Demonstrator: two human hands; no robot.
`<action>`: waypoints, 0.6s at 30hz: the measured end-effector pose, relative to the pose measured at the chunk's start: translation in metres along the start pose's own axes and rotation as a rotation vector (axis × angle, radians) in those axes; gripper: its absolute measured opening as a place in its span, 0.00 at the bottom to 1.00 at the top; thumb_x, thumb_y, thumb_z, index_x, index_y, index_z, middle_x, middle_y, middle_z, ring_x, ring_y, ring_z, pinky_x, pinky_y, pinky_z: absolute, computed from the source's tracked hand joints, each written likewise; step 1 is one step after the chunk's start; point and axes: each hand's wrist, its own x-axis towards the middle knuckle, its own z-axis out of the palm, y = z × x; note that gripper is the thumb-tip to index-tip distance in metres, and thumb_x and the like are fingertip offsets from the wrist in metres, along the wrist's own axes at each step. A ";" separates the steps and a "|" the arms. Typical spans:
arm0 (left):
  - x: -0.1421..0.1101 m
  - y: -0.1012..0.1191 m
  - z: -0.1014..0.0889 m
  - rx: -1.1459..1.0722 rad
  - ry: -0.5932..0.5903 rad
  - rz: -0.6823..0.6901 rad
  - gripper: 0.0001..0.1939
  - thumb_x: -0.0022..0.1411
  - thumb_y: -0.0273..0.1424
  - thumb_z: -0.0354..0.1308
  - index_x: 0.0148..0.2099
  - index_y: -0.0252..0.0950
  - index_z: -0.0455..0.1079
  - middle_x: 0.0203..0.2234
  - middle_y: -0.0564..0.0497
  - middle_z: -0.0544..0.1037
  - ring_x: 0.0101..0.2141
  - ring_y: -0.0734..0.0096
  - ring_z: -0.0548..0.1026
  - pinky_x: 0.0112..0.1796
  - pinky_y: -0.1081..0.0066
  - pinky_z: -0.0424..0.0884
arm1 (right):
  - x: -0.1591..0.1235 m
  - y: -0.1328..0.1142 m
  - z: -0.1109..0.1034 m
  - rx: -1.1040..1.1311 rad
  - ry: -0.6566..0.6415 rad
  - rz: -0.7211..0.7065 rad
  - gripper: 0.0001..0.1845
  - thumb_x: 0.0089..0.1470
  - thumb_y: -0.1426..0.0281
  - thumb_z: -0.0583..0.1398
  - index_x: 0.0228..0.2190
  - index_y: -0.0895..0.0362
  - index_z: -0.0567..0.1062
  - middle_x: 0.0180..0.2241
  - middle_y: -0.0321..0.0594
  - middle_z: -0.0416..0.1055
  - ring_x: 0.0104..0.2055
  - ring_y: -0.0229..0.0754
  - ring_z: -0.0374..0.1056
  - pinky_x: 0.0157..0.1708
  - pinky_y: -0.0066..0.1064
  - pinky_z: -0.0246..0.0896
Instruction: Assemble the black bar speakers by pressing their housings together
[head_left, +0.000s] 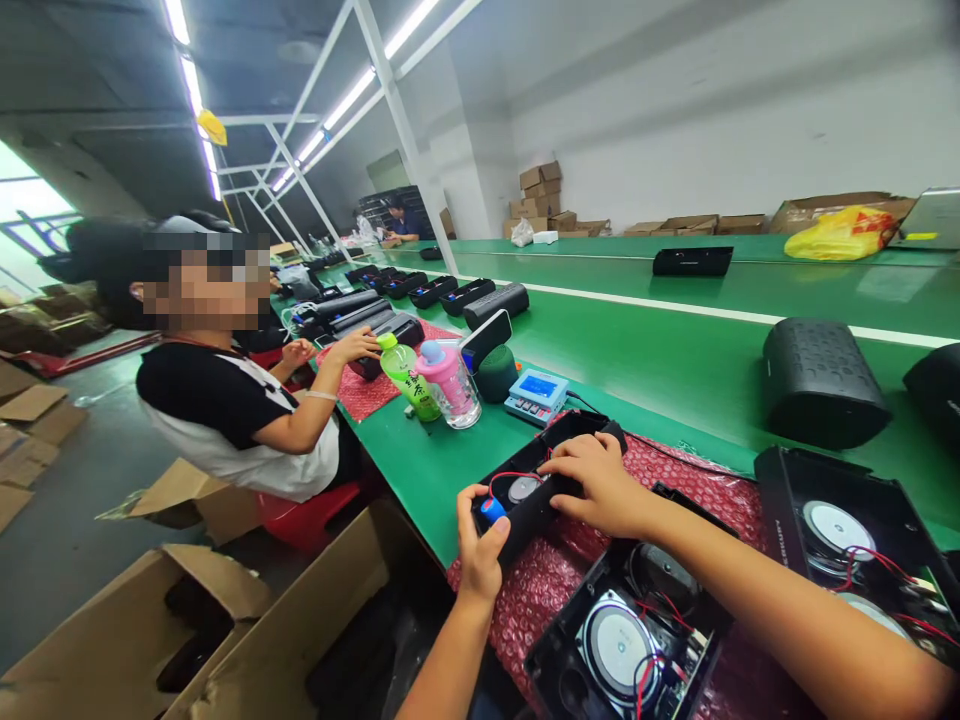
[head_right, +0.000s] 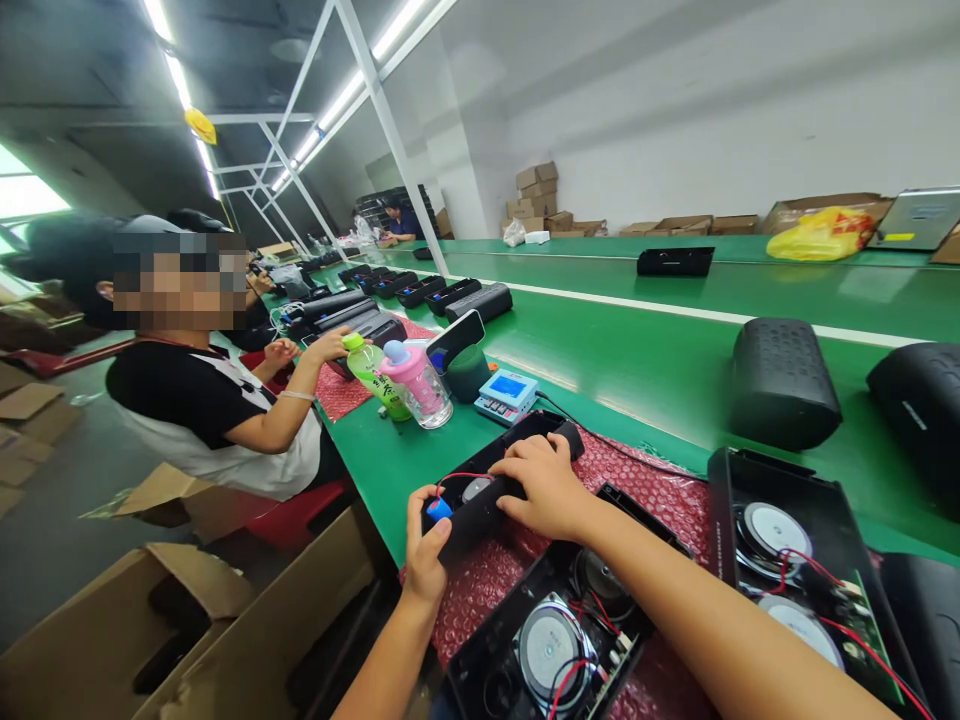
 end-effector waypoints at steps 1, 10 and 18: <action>0.000 0.000 0.000 0.000 -0.001 -0.002 0.23 0.46 0.40 0.59 0.43 0.37 0.63 0.37 0.49 0.67 0.36 0.65 0.65 0.39 0.68 0.61 | 0.001 -0.001 0.003 -0.004 -0.004 0.012 0.14 0.47 0.70 0.63 0.39 0.51 0.74 0.40 0.37 0.69 0.48 0.45 0.58 0.54 0.52 0.33; 0.000 -0.002 -0.002 0.030 -0.034 0.008 0.23 0.46 0.41 0.60 0.44 0.37 0.63 0.36 0.50 0.67 0.36 0.65 0.65 0.39 0.67 0.61 | 0.005 -0.004 0.007 0.051 0.021 0.115 0.08 0.44 0.72 0.65 0.30 0.51 0.75 0.35 0.33 0.72 0.46 0.43 0.59 0.54 0.50 0.31; -0.001 -0.001 -0.003 0.053 -0.029 0.024 0.23 0.46 0.40 0.60 0.44 0.37 0.64 0.38 0.49 0.66 0.39 0.63 0.65 0.43 0.66 0.59 | 0.010 -0.007 0.012 0.072 0.021 0.233 0.05 0.44 0.73 0.65 0.25 0.52 0.76 0.30 0.30 0.71 0.42 0.41 0.58 0.52 0.47 0.33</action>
